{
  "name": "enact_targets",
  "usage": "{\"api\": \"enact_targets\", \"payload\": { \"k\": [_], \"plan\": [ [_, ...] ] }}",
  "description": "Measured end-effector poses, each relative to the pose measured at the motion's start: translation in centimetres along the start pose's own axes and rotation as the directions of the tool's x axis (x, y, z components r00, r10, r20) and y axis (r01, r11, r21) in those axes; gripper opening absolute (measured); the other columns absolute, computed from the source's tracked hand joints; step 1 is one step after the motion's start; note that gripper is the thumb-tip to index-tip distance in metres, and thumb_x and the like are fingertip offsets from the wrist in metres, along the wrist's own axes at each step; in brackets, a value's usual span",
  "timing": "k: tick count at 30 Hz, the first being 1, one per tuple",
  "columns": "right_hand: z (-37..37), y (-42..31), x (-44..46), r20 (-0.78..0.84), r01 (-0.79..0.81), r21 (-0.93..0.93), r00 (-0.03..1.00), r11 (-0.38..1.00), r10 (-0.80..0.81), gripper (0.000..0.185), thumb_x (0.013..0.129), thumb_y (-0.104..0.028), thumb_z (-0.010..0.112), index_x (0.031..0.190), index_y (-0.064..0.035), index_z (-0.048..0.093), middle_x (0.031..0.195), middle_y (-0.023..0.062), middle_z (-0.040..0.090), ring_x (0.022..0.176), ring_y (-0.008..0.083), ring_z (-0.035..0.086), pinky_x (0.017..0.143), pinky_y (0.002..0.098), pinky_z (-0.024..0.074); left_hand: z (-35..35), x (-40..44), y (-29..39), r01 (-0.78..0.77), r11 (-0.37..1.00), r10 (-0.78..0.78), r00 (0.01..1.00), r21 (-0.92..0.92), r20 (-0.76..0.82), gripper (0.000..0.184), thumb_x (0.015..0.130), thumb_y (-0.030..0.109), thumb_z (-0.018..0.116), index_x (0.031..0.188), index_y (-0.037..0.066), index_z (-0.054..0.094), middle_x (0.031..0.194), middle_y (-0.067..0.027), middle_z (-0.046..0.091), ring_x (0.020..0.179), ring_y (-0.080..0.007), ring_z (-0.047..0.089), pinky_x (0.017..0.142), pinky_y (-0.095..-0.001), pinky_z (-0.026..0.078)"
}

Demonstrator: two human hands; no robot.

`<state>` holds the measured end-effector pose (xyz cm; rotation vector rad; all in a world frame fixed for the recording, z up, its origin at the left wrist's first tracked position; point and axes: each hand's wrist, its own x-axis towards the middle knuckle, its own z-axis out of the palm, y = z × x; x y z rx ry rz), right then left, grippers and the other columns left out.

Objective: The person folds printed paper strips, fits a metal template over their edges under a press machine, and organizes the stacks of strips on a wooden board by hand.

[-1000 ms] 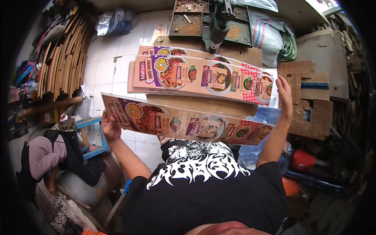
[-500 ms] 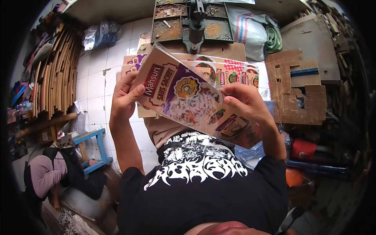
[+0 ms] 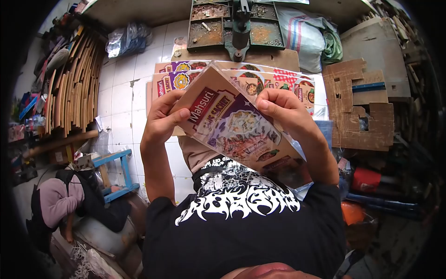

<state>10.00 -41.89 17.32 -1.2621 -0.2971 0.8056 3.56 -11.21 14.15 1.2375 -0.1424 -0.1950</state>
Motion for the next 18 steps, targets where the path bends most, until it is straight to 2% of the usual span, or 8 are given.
{"api": "enact_targets", "payload": {
  "k": [3, 9, 12, 13, 15, 16, 18],
  "plan": [
    [-0.1, 0.1, -0.2, 0.006, -0.020, 0.075, 1.000, 0.997, 0.019, 0.020, 0.098, -0.021, 0.061, 0.087, -0.0042, 0.058, 0.078, -0.0078, 0.050, 0.071, 0.0007, 0.043, 0.063, 0.0192, 0.0358, 0.1, 0.3, -0.2, 0.001, 1.000, -0.001, 1.000, 0.004, 0.009, 0.038, 0.088, 0.012, 0.068, 0.121, -0.003, 0.057, 0.111, -0.0105, 0.068, 0.102, -0.0129, 0.063, 0.092, -0.0269, 0.047],
    [0.1, -0.6, -0.6, -0.045, 0.074, -0.130, 0.996, 0.989, -0.081, 0.014, 0.097, -0.013, 0.061, 0.097, 0.0006, 0.062, 0.083, -0.0047, 0.057, 0.075, 0.0011, 0.049, 0.065, 0.0192, 0.0407, 0.8, 0.4, 0.3, 0.022, 0.999, -0.023, 0.999, 0.042, 0.024, 0.035, 0.089, 0.012, 0.068, 0.120, -0.002, 0.059, 0.108, -0.0074, 0.068, 0.098, -0.0106, 0.062, 0.088, -0.0252, 0.048],
    [-0.1, -1.2, 0.7, -0.018, 0.261, -0.377, 0.957, 0.889, -0.289, 0.016, 0.095, -0.008, 0.062, 0.104, 0.0048, 0.065, 0.085, 0.0006, 0.065, 0.077, 0.0033, 0.057, 0.069, 0.0214, 0.0483, 2.2, 0.7, 0.6, 0.037, 0.995, -0.041, 0.999, 0.088, 0.035, 0.033, 0.090, 0.012, 0.068, 0.119, -0.001, 0.059, 0.106, -0.0056, 0.067, 0.096, -0.0087, 0.061, 0.085, -0.0234, 0.048],
    [-0.1, -1.7, 1.1, -0.020, 0.262, -0.380, 0.957, 0.887, -0.291, 0.016, 0.095, -0.008, 0.062, 0.104, 0.0048, 0.065, 0.085, 0.0006, 0.065, 0.077, 0.0033, 0.057, 0.069, 0.0214, 0.0483, 2.6, 0.9, 0.7, 0.036, 0.992, -0.041, 0.998, 0.118, 0.037, 0.032, 0.090, 0.012, 0.067, 0.119, -0.001, 0.059, 0.105, -0.0049, 0.067, 0.095, -0.0078, 0.060, 0.083, -0.0225, 0.047],
    [0.3, -3.1, 1.8, 0.011, 0.222, -0.463, 0.970, 0.858, -0.245, 0.016, 0.097, -0.008, 0.061, 0.107, 0.0046, 0.063, 0.094, 0.0026, 0.066, 0.085, 0.0059, 0.060, 0.077, 0.0229, 0.0504, 3.1, 1.1, 1.1, 0.042, 0.992, -0.047, 0.998, 0.117, 0.045, 0.031, 0.091, 0.012, 0.067, 0.119, 0.000, 0.060, 0.103, -0.0034, 0.067, 0.093, -0.0067, 0.059, 0.082, -0.0217, 0.047],
    [0.6, -3.2, 2.3, -0.003, 0.270, -0.442, 0.953, 0.856, -0.302, 0.016, 0.096, -0.009, 0.062, 0.104, 0.0052, 0.064, 0.087, 0.0015, 0.066, 0.079, 0.0049, 0.059, 0.071, 0.0212, 0.0499, 3.2, 1.2, 1.2, 0.063, 0.991, -0.069, 0.997, 0.120, 0.042, 0.031, 0.091, 0.012, 0.067, 0.118, 0.000, 0.060, 0.102, -0.0032, 0.066, 0.093, -0.0066, 0.059, 0.081, -0.0216, 0.046],
    [0.8, -4.2, 2.9, -0.002, 0.250, -0.450, 0.960, 0.857, -0.281, 0.016, 0.096, -0.009, 0.063, 0.103, 0.0053, 0.064, 0.086, 0.0007, 0.065, 0.077, 0.0043, 0.059, 0.068, 0.0207, 0.0492, 3.4, 1.2, 1.5, 0.078, 0.990, -0.082, 0.996, 0.121, 0.034, 0.031, 0.091, 0.012, 0.067, 0.118, 0.000, 0.060, 0.102, -0.0030, 0.066, 0.093, -0.0065, 0.059, 0.081, -0.0214, 0.046]
  ]
}}
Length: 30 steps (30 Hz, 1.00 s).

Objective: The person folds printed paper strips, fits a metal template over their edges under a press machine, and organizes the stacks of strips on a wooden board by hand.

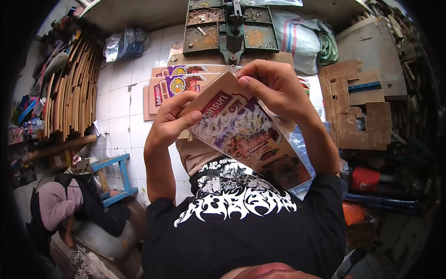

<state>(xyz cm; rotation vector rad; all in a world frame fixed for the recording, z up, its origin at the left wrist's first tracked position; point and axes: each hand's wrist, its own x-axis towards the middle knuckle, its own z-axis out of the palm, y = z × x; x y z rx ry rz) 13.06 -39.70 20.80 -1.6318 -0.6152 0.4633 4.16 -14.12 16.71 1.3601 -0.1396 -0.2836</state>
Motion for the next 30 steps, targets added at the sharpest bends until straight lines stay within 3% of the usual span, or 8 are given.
{"api": "enact_targets", "payload": {
  "k": [3, 8, 11, 14, 24, 27, 29, 30],
  "plan": [
    [0.2, -0.1, 1.0, -0.016, 0.029, 0.017, 0.999, 0.999, -0.029, 0.015, 0.093, -0.008, 0.066, 0.096, 0.0064, 0.067, 0.077, 0.0015, 0.067, 0.069, 0.0038, 0.059, 0.060, 0.0213, 0.0498, 0.0, -0.1, 0.4, 0.019, 1.000, -0.019, 1.000, -0.002, -0.007, 0.031, 0.091, 0.013, 0.067, 0.118, -0.001, 0.060, 0.100, -0.0023, 0.066, 0.091, -0.0069, 0.059, 0.080, -0.0219, 0.047],
    [0.6, -0.1, 1.6, 0.107, -0.077, 0.043, 0.992, 0.996, 0.072, 0.018, 0.095, -0.016, 0.066, 0.096, 0.0019, 0.065, 0.077, -0.0030, 0.062, 0.068, 0.0014, 0.054, 0.057, 0.0183, 0.0417, 0.6, 0.0, 1.4, -0.092, 0.856, 0.179, 0.976, 0.509, -0.124, 0.030, 0.087, 0.010, 0.069, 0.114, -0.001, 0.061, 0.088, -0.0093, 0.070, 0.078, -0.0114, 0.062, 0.074, -0.0270, 0.051],
    [1.9, 0.0, 2.0, 0.175, -0.110, 0.056, 0.980, 0.992, 0.099, 0.019, 0.096, -0.018, 0.065, 0.094, 0.0008, 0.066, 0.076, -0.0040, 0.061, 0.067, 0.0012, 0.053, 0.057, 0.0186, 0.0406, 2.5, 0.1, 3.2, -0.103, 0.808, 0.220, 0.966, 0.581, -0.135, 0.026, 0.086, 0.009, 0.069, 0.109, -0.003, 0.063, 0.085, -0.0133, 0.071, 0.073, -0.0122, 0.062, 0.070, -0.0288, 0.051],
    [2.6, 0.6, 2.2, 0.208, -0.113, 0.044, 0.973, 0.993, 0.102, 0.020, 0.096, -0.018, 0.065, 0.095, 0.0015, 0.065, 0.076, -0.0042, 0.060, 0.069, 0.0012, 0.052, 0.059, 0.0192, 0.0407, 3.1, 0.2, 3.3, 0.025, 0.835, 0.123, 0.965, 0.550, -0.231, 0.019, 0.087, 0.009, 0.068, 0.101, -0.003, 0.064, 0.084, -0.0141, 0.070, 0.073, -0.0114, 0.061, 0.067, -0.0298, 0.049],
    [0.8, -0.8, 1.8, 0.372, -0.003, -0.311, 0.920, 0.951, 0.124, 0.015, 0.086, -0.010, 0.066, 0.090, 0.0048, 0.067, 0.073, 0.0022, 0.065, 0.068, 0.0050, 0.056, 0.062, 0.0240, 0.0464, 2.1, -0.4, 2.2, 0.018, 0.835, 0.146, 0.956, 0.550, -0.253, 0.014, 0.087, 0.009, 0.068, 0.093, -0.003, 0.065, 0.070, -0.0098, 0.064, 0.069, -0.0093, 0.056, 0.063, -0.0294, 0.047],
    [1.1, -2.1, 1.9, 0.364, 0.056, -0.398, 0.926, 0.916, 0.102, 0.014, 0.079, -0.009, 0.066, 0.084, 0.0045, 0.068, 0.065, 0.0067, 0.063, 0.059, 0.0087, 0.057, 0.057, 0.0268, 0.0475, 1.5, -0.2, 2.9, -0.003, 0.808, 0.120, 0.980, 0.589, -0.159, 0.018, 0.087, 0.012, 0.070, 0.096, -0.003, 0.065, 0.074, -0.0072, 0.065, 0.070, -0.0086, 0.054, 0.064, -0.0290, 0.046],
    [1.6, -2.4, 1.9, 0.393, 0.207, -0.469, 0.920, 0.859, -0.007, 0.014, 0.076, -0.009, 0.066, 0.081, 0.0044, 0.068, 0.061, 0.0110, 0.062, 0.052, 0.0140, 0.058, 0.055, 0.0298, 0.0490, 0.9, 0.1, 3.3, -0.031, 0.892, 0.014, 0.999, 0.450, 0.042, 0.025, 0.087, 0.018, 0.074, 0.098, -0.002, 0.065, 0.079, -0.0043, 0.066, 0.069, -0.0084, 0.052, 0.062, -0.0288, 0.044],
    [1.9, -2.5, 1.7, 0.396, 0.253, -0.500, 0.917, 0.828, -0.041, 0.012, 0.074, -0.008, 0.066, 0.077, 0.0038, 0.066, 0.061, 0.0145, 0.062, 0.052, 0.0233, 0.061, 0.055, 0.0340, 0.0499, 0.5, 0.3, 3.2, -0.064, 0.923, 0.029, 0.995, 0.379, 0.097, 0.028, 0.086, 0.022, 0.075, 0.097, -0.002, 0.064, 0.078, -0.0025, 0.064, 0.067, -0.0081, 0.050, 0.060, -0.0283, 0.043]
  ]
}}
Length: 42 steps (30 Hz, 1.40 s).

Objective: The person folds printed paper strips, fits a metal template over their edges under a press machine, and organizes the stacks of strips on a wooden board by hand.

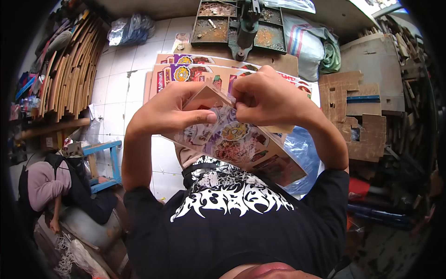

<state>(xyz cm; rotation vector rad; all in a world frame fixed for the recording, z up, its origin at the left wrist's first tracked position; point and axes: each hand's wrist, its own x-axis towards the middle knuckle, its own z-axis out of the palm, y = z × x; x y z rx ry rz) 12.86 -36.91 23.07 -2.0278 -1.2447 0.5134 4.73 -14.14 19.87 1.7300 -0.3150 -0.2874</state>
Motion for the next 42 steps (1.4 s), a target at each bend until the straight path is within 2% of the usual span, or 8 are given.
{"api": "enact_targets", "payload": {
  "k": [4, 15, 24, 26, 34, 39, 41, 42],
  "plan": [
    [0.9, -0.6, 0.5, -0.035, 0.071, -0.182, 0.996, 0.981, -0.079, 0.012, 0.069, -0.008, 0.065, 0.070, 0.0018, 0.058, 0.059, 0.0164, 0.058, 0.056, 0.0351, 0.061, 0.055, 0.0400, 0.0488, -1.3, 0.6, -0.1, 0.131, 0.980, -0.171, 0.935, 0.147, 0.310, 0.038, 0.084, 0.032, 0.077, 0.096, -0.001, 0.062, 0.069, 0.0032, 0.051, 0.064, -0.0061, 0.045, 0.055, -0.0255, 0.039],
    [2.6, 0.6, -0.2, 0.026, -0.039, -0.415, 0.998, 0.909, 0.054, 0.016, 0.067, -0.011, 0.063, 0.074, 0.0032, 0.063, 0.058, 0.0192, 0.059, 0.057, 0.0364, 0.063, 0.058, 0.0455, 0.0526, 0.6, 1.1, -0.6, 0.276, 0.953, -0.300, 0.919, 0.124, 0.255, 0.036, 0.082, 0.010, 0.074, 0.115, -0.003, 0.063, 0.089, -0.0051, 0.068, 0.081, -0.0079, 0.056, 0.073, -0.0281, 0.049],
    [3.7, 1.7, -0.5, -0.086, -0.048, -0.331, 0.996, 0.942, 0.021, 0.015, 0.069, -0.012, 0.062, 0.072, 0.0022, 0.063, 0.057, 0.0198, 0.059, 0.056, 0.0376, 0.062, 0.058, 0.0470, 0.0524, 1.2, 1.2, -1.7, 0.187, 0.976, -0.209, 0.953, 0.114, 0.220, 0.034, 0.080, 0.013, 0.074, 0.108, -0.003, 0.065, 0.076, 0.0017, 0.061, 0.069, -0.0062, 0.047, 0.061, -0.0263, 0.042],
    [3.8, 2.1, -0.4, -0.100, -0.035, -0.333, 0.995, 0.942, 0.002, 0.014, 0.069, -0.012, 0.062, 0.071, 0.0019, 0.063, 0.057, 0.0196, 0.059, 0.056, 0.0376, 0.062, 0.058, 0.0473, 0.0523, 1.2, 1.2, -1.2, 0.182, 0.963, -0.221, 0.957, 0.201, 0.190, 0.032, 0.078, 0.007, 0.072, 0.106, -0.005, 0.064, 0.077, -0.0083, 0.067, 0.070, -0.0101, 0.056, 0.065, -0.0310, 0.049],
    [3.6, 2.4, -0.1, -0.149, -0.035, -0.353, 0.989, 0.935, -0.019, 0.013, 0.068, -0.013, 0.064, 0.068, 0.0005, 0.062, 0.057, 0.0187, 0.059, 0.057, 0.0357, 0.063, 0.058, 0.0455, 0.0522, 1.1, 1.3, -2.0, 0.141, 0.973, -0.173, 0.971, 0.185, 0.167, 0.030, 0.077, 0.006, 0.071, 0.104, -0.004, 0.065, 0.079, -0.0095, 0.068, 0.072, -0.0094, 0.057, 0.067, -0.0301, 0.049],
    [1.4, 3.2, -0.4, 0.041, 0.125, -0.102, 0.992, 0.987, -0.121, 0.009, 0.074, -0.010, 0.065, 0.077, -0.0015, 0.066, 0.063, 0.0123, 0.064, 0.060, 0.0299, 0.065, 0.060, 0.0388, 0.0526, 0.8, -0.3, -3.7, 0.211, 0.973, -0.224, 0.958, 0.089, 0.179, 0.030, 0.080, 0.006, 0.071, 0.107, -0.005, 0.065, 0.088, -0.0071, 0.070, 0.077, -0.0087, 0.058, 0.070, -0.0282, 0.050],
    [1.2, 5.0, -1.6, 0.128, 0.051, 0.015, 0.990, 0.999, -0.053, 0.020, 0.086, -0.019, 0.067, 0.096, -0.0015, 0.069, 0.080, 0.0131, 0.069, 0.073, 0.0259, 0.069, 0.069, 0.0341, 0.0534, 0.6, -1.8, -5.4, 0.154, 0.974, -0.131, 0.981, -0.164, 0.143, 0.031, 0.082, 0.007, 0.071, 0.111, -0.005, 0.064, 0.095, -0.0051, 0.069, 0.081, -0.0097, 0.060, 0.074, -0.0267, 0.050],
    [1.5, 6.5, -2.6, 0.196, -0.022, 0.134, 0.981, 0.991, -0.005, 0.025, 0.088, -0.023, 0.068, 0.098, -0.0004, 0.068, 0.083, 0.0132, 0.070, 0.077, 0.0240, 0.069, 0.070, 0.0336, 0.0530, -0.1, -2.8, -5.1, 0.249, 0.945, -0.235, 0.968, -0.214, 0.091, 0.036, 0.082, 0.006, 0.071, 0.114, -0.006, 0.063, 0.099, -0.0063, 0.069, 0.087, -0.0109, 0.061, 0.077, -0.0258, 0.050]
  ]
}}
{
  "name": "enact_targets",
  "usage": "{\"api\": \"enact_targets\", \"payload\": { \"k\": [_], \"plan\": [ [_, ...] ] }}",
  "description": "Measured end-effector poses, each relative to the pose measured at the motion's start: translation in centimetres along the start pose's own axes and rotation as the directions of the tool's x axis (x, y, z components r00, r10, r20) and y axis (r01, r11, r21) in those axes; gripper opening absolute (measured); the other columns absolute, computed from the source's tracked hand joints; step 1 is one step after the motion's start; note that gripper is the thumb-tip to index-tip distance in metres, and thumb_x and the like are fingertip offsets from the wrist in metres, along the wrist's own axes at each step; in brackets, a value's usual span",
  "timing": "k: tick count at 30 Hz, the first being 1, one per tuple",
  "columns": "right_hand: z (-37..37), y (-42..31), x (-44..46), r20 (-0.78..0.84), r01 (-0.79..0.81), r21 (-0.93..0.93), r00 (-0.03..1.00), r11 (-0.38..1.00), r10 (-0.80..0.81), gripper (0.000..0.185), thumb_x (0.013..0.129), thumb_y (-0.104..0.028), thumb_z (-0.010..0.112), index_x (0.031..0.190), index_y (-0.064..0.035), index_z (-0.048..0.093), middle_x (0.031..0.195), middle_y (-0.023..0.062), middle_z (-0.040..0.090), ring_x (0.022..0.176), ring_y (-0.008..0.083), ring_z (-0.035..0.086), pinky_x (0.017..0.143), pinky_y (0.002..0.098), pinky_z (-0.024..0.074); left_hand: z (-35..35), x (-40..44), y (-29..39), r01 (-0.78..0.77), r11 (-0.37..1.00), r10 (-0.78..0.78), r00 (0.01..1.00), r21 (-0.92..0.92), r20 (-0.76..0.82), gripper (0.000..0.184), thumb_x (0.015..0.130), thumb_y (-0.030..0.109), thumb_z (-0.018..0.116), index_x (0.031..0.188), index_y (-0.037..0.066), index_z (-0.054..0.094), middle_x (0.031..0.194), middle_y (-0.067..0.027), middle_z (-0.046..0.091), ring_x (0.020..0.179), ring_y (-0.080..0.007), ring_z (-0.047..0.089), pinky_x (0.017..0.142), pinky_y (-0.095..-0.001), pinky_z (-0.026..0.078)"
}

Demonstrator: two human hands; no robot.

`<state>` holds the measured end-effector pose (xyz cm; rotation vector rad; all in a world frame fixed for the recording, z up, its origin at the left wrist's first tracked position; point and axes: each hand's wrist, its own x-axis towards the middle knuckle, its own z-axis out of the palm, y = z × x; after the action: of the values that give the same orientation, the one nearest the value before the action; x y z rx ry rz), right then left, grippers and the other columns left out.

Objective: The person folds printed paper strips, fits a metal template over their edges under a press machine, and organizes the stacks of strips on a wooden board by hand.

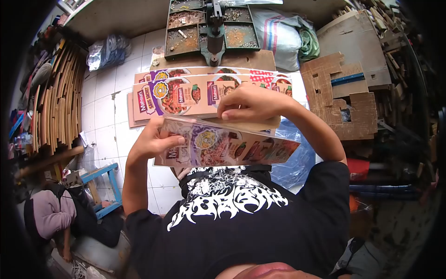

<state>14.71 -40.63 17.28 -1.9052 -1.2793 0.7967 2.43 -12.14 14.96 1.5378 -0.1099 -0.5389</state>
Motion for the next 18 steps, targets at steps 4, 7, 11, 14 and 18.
{"api": "enact_targets", "payload": {
  "k": [4, 7, 11, 14, 18],
  "plan": [
    [2.3, 4.9, -5.8, 0.233, -0.282, 0.108, 0.939, 0.953, 0.252, 0.041, 0.086, -0.035, 0.072, 0.102, 0.0020, 0.066, 0.088, 0.0154, 0.071, 0.079, 0.0230, 0.068, 0.071, 0.0353, 0.0517, -3.6, -3.8, -3.7, -0.010, 0.987, -0.024, 0.978, -0.161, -0.209, 0.049, 0.075, 0.010, 0.074, 0.119, -0.007, 0.060, 0.103, -0.0130, 0.070, 0.094, -0.0156, 0.065, 0.085, -0.0287, 0.052],
    [3.2, 5.7, -9.8, 0.130, -0.378, 0.031, 0.919, 0.925, 0.371, 0.032, 0.084, -0.025, 0.075, 0.099, 0.0021, 0.065, 0.084, 0.0105, 0.070, 0.076, 0.0151, 0.065, 0.070, 0.0306, 0.0516, -5.5, -6.2, -7.3, -0.113, 0.953, 0.015, 0.944, -0.282, -0.330, 0.052, 0.074, 0.011, 0.073, 0.120, -0.008, 0.059, 0.106, -0.0157, 0.069, 0.096, -0.0194, 0.067, 0.088, -0.0313, 0.052],
    [4.8, 5.2, -11.9, -0.213, -0.442, 0.335, 0.825, 0.832, 0.524, 0.019, 0.080, -0.007, 0.078, 0.091, 0.0027, 0.066, 0.077, 0.0043, 0.069, 0.072, 0.0067, 0.061, 0.066, 0.0245, 0.0511, -6.8, -6.6, -10.4, -0.095, 0.954, -0.013, 0.935, -0.285, -0.354, 0.057, 0.074, 0.015, 0.073, 0.124, -0.008, 0.057, 0.110, -0.0171, 0.068, 0.096, -0.0219, 0.067, 0.090, -0.0332, 0.052],
    [4.6, 3.6, -11.5, -0.310, -0.406, 0.349, 0.801, 0.845, 0.513, 0.015, 0.081, -0.005, 0.076, 0.089, 0.0043, 0.068, 0.077, 0.0058, 0.071, 0.071, 0.0076, 0.064, 0.064, 0.0239, 0.0516, -7.2, -5.1, -9.7, -0.075, 0.983, -0.002, 0.908, -0.167, -0.419, 0.063, 0.077, 0.014, 0.077, 0.132, -0.004, 0.052, 0.112, -0.0161, 0.065, 0.101, -0.0214, 0.064, 0.088, -0.0334, 0.051],
    [4.2, 2.5, -10.5, -0.348, -0.373, 0.309, 0.812, 0.875, 0.469, 0.015, 0.081, -0.005, 0.076, 0.091, 0.0044, 0.070, 0.077, 0.0074, 0.072, 0.071, 0.0087, 0.066, 0.064, 0.0245, 0.0522, -5.5, -3.4, -6.5, 0.328, 0.853, 0.221, 0.478, 0.406, -0.850, 0.062, 0.082, 0.015, 0.079, 0.134, 0.001, 0.050, 0.109, -0.0122, 0.061, 0.104, -0.0213, 0.060, 0.087, -0.0353, 0.050]
  ]
}}
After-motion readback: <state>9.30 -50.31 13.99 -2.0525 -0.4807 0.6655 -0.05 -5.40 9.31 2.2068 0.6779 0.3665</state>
